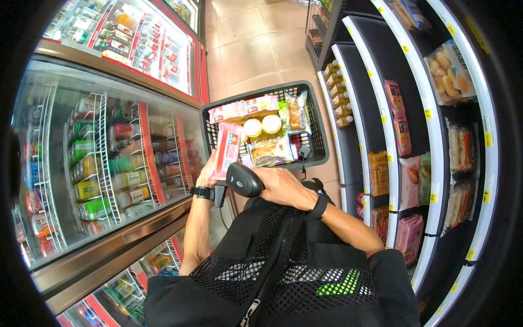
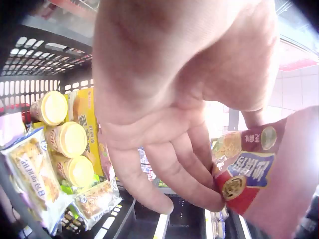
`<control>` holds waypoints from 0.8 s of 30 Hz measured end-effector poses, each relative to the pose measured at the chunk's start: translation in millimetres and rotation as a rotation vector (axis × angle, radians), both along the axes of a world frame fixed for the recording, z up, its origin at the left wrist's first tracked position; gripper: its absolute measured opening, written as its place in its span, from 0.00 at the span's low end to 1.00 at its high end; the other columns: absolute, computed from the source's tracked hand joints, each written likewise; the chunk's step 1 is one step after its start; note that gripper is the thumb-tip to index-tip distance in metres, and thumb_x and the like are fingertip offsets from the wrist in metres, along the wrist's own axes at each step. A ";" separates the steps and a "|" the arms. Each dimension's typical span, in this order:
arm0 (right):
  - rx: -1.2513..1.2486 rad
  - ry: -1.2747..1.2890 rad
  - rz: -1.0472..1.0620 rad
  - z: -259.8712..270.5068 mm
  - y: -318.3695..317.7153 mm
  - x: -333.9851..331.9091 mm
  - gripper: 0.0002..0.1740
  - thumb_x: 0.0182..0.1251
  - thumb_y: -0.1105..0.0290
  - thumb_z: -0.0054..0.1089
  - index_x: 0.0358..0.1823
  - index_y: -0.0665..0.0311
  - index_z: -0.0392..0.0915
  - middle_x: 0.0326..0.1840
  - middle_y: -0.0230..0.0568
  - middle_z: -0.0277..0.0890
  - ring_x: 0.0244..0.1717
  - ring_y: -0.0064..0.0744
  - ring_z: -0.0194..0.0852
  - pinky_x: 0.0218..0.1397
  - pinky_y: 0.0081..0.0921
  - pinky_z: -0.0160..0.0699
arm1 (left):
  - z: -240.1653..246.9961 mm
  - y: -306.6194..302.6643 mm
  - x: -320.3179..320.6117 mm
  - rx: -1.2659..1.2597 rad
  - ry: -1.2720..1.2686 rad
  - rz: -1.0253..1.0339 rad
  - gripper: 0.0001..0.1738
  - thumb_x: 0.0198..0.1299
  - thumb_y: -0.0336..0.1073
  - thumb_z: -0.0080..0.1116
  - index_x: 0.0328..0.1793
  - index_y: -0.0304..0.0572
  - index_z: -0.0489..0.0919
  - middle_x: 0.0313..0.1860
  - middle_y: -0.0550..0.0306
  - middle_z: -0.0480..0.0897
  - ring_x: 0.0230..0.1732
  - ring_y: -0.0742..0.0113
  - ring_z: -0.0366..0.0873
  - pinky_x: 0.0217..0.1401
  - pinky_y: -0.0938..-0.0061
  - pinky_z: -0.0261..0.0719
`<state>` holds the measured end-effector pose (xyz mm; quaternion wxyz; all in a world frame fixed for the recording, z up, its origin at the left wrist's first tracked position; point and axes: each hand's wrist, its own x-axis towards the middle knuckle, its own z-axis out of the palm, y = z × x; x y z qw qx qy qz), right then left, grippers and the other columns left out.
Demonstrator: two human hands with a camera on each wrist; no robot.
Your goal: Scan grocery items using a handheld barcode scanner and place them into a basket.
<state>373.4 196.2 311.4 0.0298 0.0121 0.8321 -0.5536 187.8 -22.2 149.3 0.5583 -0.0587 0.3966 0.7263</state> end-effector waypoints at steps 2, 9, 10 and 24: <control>-0.005 -0.002 -0.029 -3.2 0.3 -3.1 0.28 0.47 0.80 0.56 0.55 0.65 0.74 0.41 0.58 0.79 0.45 0.62 0.76 0.47 0.47 0.75 | 22.8 16.0 -8.4 0.050 0.142 -0.048 0.30 0.69 0.48 0.53 0.70 0.36 0.67 0.62 0.53 0.77 0.60 0.63 0.77 0.64 0.66 0.75; 0.025 -0.051 -0.307 -7.5 23.4 16.3 0.26 0.52 0.76 0.64 0.56 0.67 0.75 0.46 0.56 0.80 0.48 0.54 0.80 0.50 0.38 0.78 | 44.0 100.5 -68.3 -0.519 1.696 -0.278 0.35 0.50 0.39 0.71 0.66 0.41 0.73 0.50 0.51 0.81 0.52 0.57 0.78 0.56 0.64 0.75; 0.012 -0.060 -0.350 -8.5 25.9 20.6 0.26 0.52 0.76 0.64 0.57 0.66 0.75 0.46 0.56 0.80 0.47 0.54 0.80 0.50 0.38 0.78 | 42.2 116.5 -75.7 -0.491 1.868 -0.321 0.36 0.48 0.40 0.72 0.65 0.44 0.74 0.50 0.49 0.80 0.52 0.51 0.76 0.56 0.61 0.74; 0.060 -0.167 -0.736 -14.7 19.8 59.0 0.24 0.51 0.74 0.66 0.53 0.66 0.77 0.43 0.55 0.81 0.44 0.55 0.80 0.47 0.40 0.77 | -45.7 199.7 -104.4 -0.640 2.200 -0.819 0.42 0.50 0.47 0.68 0.72 0.51 0.64 0.56 0.54 0.74 0.58 0.55 0.72 0.57 0.57 0.68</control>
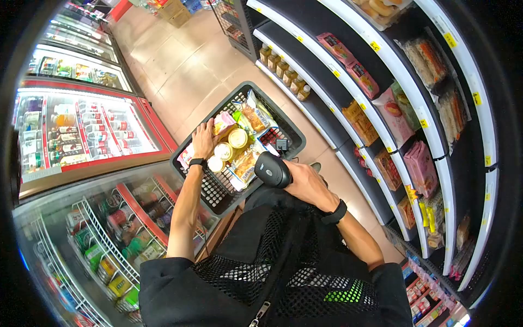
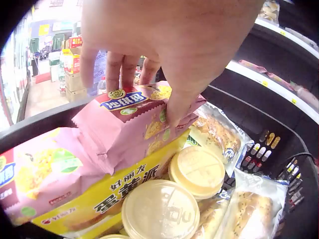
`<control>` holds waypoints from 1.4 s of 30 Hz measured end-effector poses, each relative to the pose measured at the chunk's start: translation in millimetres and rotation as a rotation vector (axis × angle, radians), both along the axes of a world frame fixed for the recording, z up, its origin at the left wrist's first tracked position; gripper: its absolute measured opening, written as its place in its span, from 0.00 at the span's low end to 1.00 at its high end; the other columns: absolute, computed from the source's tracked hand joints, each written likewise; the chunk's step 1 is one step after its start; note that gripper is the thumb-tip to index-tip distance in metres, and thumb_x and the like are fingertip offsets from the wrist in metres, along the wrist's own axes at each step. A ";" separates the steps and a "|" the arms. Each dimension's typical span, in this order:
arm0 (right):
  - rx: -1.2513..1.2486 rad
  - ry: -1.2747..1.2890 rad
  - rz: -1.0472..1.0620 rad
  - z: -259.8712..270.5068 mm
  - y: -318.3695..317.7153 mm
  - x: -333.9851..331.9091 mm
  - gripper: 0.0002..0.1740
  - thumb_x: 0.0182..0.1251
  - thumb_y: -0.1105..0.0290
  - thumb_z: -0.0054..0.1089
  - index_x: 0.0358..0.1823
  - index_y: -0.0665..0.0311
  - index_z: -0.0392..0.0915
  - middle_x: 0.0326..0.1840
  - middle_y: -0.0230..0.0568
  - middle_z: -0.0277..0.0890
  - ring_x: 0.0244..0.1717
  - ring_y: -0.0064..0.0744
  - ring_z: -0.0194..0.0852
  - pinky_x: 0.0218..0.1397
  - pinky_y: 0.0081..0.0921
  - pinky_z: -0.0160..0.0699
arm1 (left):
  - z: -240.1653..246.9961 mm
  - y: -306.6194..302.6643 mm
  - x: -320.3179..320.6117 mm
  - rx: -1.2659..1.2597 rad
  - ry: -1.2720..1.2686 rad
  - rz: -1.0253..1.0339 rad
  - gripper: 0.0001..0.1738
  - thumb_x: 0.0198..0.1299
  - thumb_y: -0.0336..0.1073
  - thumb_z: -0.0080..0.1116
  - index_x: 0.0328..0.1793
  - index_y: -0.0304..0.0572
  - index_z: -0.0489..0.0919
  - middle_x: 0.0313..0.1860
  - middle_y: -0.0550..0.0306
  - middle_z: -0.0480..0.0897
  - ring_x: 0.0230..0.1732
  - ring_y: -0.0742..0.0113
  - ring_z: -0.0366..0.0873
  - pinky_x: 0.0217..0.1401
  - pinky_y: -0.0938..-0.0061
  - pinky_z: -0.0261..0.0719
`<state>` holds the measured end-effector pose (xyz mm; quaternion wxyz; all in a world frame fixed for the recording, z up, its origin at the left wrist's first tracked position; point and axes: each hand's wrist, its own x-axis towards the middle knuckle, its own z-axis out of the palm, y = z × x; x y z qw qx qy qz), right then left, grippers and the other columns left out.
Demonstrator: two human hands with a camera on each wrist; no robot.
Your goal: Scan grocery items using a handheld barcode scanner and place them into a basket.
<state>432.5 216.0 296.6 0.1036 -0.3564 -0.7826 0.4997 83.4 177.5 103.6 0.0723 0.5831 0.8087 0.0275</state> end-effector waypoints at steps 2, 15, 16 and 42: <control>-0.006 0.001 -0.012 0.1 0.9 0.0 0.24 0.51 0.73 0.67 0.53 0.66 0.77 0.42 0.55 0.81 0.44 0.55 0.80 0.47 0.40 0.77 | 1.7 -1.5 -1.7 0.052 0.015 -0.026 0.43 0.50 0.48 0.68 0.72 0.49 0.63 0.57 0.53 0.74 0.59 0.55 0.71 0.59 0.56 0.68; 0.028 0.035 -0.302 14.5 5.7 69.7 0.27 0.50 0.69 0.67 0.55 0.65 0.76 0.45 0.57 0.80 0.45 0.56 0.79 0.48 0.40 0.77 | 124.1 176.2 144.8 0.456 -0.248 -0.575 0.28 0.56 0.38 0.62 0.64 0.46 0.71 0.56 0.53 0.77 0.58 0.55 0.73 0.61 0.60 0.67; 0.018 0.016 -0.336 16.9 4.0 79.6 0.26 0.51 0.69 0.66 0.55 0.64 0.76 0.45 0.57 0.80 0.45 0.56 0.79 0.48 0.40 0.78 | 129.6 197.6 168.6 0.480 -0.252 -0.684 0.29 0.56 0.38 0.62 0.65 0.46 0.70 0.57 0.53 0.77 0.59 0.55 0.72 0.62 0.59 0.67; 0.017 -0.033 -0.888 8.5 -19.8 237.8 0.25 0.55 0.67 0.65 0.55 0.66 0.75 0.47 0.57 0.79 0.49 0.58 0.77 0.51 0.40 0.77 | 39.6 419.9 366.7 0.143 0.059 -1.117 0.21 0.61 0.48 0.55 0.59 0.53 0.80 0.58 0.49 0.79 0.61 0.46 0.74 0.65 0.59 0.68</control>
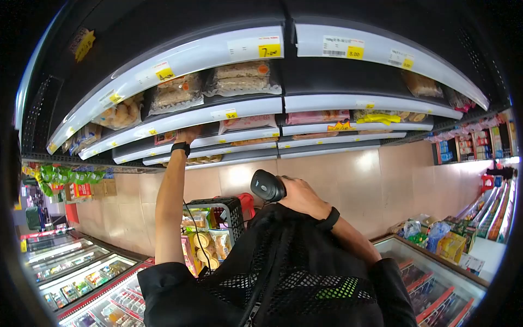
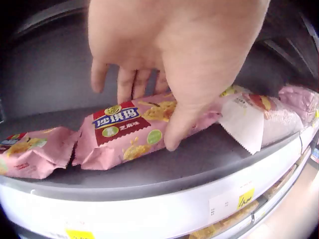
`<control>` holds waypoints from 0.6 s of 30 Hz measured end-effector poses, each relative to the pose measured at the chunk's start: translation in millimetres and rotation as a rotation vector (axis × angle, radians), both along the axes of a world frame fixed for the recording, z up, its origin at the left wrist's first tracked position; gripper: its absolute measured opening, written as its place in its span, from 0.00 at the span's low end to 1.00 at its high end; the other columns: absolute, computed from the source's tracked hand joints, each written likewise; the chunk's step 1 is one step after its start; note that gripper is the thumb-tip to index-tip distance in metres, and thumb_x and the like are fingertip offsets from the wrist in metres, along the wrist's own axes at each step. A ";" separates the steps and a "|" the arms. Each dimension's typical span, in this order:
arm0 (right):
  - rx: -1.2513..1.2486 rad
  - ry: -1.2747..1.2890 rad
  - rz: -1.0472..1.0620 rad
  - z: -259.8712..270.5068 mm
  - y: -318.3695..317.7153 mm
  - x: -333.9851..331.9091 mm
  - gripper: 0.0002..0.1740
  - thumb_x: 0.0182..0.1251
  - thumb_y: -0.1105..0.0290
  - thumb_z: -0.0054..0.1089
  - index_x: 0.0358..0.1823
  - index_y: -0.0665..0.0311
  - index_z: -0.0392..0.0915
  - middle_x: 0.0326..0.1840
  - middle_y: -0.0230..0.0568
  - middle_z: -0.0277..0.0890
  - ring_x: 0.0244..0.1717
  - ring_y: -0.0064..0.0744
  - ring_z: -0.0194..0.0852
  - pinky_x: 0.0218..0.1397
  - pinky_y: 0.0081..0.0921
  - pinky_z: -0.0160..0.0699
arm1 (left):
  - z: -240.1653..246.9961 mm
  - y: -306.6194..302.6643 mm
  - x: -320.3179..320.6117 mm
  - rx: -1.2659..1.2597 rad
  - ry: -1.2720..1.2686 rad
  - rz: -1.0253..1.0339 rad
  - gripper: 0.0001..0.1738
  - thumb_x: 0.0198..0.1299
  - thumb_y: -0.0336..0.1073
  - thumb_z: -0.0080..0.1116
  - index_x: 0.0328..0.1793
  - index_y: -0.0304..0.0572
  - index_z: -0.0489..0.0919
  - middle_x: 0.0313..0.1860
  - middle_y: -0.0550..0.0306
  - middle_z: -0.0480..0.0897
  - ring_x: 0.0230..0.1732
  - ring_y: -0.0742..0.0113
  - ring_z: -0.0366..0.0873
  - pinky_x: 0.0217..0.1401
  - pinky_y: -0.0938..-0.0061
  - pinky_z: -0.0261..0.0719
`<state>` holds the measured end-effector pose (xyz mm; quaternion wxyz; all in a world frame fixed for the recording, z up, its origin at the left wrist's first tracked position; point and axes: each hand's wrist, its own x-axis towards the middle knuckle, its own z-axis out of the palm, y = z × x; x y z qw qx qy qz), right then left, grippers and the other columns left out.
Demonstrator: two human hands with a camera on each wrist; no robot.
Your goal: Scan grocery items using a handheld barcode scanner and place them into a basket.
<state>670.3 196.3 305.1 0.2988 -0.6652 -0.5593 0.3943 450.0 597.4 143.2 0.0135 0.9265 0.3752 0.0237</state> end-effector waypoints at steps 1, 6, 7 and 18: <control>0.013 0.023 0.010 5.6 4.4 -0.3 0.25 0.55 0.68 0.65 0.55 0.66 0.75 0.47 0.56 0.79 0.49 0.58 0.77 0.51 0.40 0.77 | 16.1 -9.6 -3.2 0.036 0.044 0.006 0.21 0.61 0.49 0.57 0.56 0.50 0.81 0.54 0.47 0.81 0.58 0.45 0.75 0.63 0.58 0.70; 0.030 0.012 0.102 3.3 21.2 -5.7 0.24 0.53 0.70 0.64 0.54 0.67 0.75 0.45 0.56 0.80 0.47 0.59 0.77 0.49 0.41 0.76 | 78.4 -63.8 -16.3 -0.029 -0.306 0.100 0.20 0.55 0.44 0.64 0.52 0.43 0.81 0.48 0.44 0.82 0.53 0.45 0.76 0.59 0.54 0.70; 0.033 0.030 0.125 8.0 24.9 -9.0 0.24 0.52 0.71 0.63 0.53 0.68 0.75 0.44 0.56 0.80 0.46 0.59 0.77 0.49 0.42 0.76 | 85.6 -78.7 -19.3 -0.119 -0.349 0.140 0.19 0.52 0.41 0.67 0.50 0.44 0.82 0.44 0.45 0.82 0.52 0.45 0.76 0.60 0.53 0.68; 0.048 0.124 0.513 21.5 58.8 -96.5 0.23 0.52 0.67 0.67 0.51 0.65 0.78 0.44 0.56 0.80 0.46 0.57 0.78 0.49 0.42 0.77 | 68.9 -329.3 -185.1 -1.310 -1.768 0.817 0.32 0.72 0.57 0.42 0.68 0.37 0.68 0.57 0.50 0.79 0.55 0.63 0.79 0.58 0.67 0.79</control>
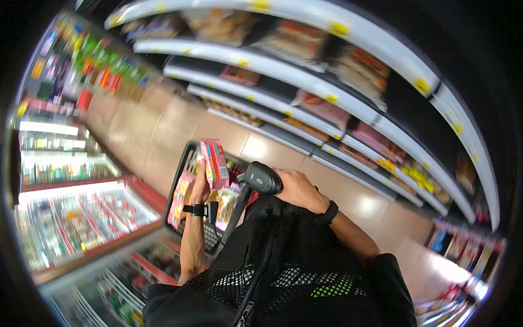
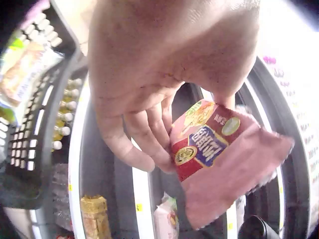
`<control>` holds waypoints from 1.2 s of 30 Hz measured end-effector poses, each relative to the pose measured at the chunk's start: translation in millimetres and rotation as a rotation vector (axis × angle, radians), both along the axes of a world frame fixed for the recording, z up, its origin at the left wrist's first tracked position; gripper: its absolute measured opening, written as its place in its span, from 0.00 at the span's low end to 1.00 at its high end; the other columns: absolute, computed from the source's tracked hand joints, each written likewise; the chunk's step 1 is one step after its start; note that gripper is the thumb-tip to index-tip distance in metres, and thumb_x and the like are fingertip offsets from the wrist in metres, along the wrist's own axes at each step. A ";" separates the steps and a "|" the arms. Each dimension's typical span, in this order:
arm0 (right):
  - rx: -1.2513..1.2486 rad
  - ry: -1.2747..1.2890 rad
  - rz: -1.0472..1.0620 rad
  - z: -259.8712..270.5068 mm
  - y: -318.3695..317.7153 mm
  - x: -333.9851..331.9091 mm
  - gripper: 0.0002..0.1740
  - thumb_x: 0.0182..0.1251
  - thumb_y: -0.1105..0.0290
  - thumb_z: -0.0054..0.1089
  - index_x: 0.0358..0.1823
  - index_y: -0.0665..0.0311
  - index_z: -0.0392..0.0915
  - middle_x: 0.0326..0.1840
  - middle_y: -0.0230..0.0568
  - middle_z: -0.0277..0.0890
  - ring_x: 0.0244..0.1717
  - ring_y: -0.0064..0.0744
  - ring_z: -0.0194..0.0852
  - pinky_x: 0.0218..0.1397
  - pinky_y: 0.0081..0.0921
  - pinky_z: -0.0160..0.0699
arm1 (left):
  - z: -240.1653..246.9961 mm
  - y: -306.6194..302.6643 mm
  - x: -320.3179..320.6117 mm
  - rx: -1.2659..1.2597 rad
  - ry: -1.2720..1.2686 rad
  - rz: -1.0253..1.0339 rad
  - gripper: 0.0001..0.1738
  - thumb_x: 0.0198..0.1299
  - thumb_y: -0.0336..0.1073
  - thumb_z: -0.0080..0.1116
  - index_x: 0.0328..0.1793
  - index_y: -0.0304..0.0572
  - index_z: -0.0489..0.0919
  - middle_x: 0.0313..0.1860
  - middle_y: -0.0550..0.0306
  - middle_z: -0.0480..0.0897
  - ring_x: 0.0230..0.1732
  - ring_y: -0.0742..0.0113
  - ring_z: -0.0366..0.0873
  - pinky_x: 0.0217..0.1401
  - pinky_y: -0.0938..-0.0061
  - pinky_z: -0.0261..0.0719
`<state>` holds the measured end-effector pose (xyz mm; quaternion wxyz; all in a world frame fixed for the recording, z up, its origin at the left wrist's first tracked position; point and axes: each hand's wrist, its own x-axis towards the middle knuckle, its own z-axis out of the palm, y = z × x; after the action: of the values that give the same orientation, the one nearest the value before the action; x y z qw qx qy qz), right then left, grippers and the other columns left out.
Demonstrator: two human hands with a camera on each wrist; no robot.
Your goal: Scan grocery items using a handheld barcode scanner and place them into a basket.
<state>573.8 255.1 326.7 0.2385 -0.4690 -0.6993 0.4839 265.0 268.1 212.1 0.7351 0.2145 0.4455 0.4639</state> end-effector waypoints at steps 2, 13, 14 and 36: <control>-0.001 0.009 0.169 -4.5 3.1 -35.6 0.25 0.51 0.68 0.67 0.52 0.64 0.77 0.44 0.56 0.81 0.46 0.57 0.78 0.49 0.42 0.77 | 5.2 -46.3 -21.7 -0.144 -0.031 0.170 0.35 0.72 0.61 0.38 0.69 0.39 0.68 0.57 0.50 0.79 0.54 0.62 0.80 0.55 0.67 0.81; 0.056 0.127 1.003 -23.4 -37.9 -208.2 0.26 0.51 0.75 0.63 0.56 0.66 0.74 0.44 0.55 0.80 0.46 0.57 0.78 0.48 0.42 0.77 | -5.4 -236.1 -77.1 -0.058 -0.116 0.772 0.39 0.71 0.65 0.32 0.71 0.40 0.66 0.58 0.49 0.79 0.52 0.65 0.80 0.57 0.70 0.79; 0.049 0.088 1.065 -18.4 -39.9 -217.5 0.26 0.52 0.75 0.62 0.56 0.66 0.74 0.44 0.56 0.80 0.45 0.57 0.78 0.48 0.43 0.77 | -6.0 -244.5 -77.2 -0.057 -0.121 0.801 0.39 0.71 0.65 0.32 0.71 0.40 0.66 0.58 0.49 0.79 0.52 0.65 0.80 0.57 0.70 0.79; -0.039 -0.127 0.665 -27.8 -32.2 -183.6 0.26 0.51 0.76 0.64 0.55 0.67 0.75 0.46 0.55 0.80 0.47 0.55 0.79 0.50 0.41 0.77 | -86.3 -187.3 -232.4 0.077 1.912 -0.100 0.36 0.51 0.45 0.68 0.68 0.50 0.70 0.58 0.58 0.78 0.61 0.59 0.72 0.63 0.58 0.64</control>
<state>390.2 222.9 298.9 0.0144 -0.2490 -0.8182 0.5181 32.5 80.8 125.7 0.0719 0.5452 0.8318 0.0751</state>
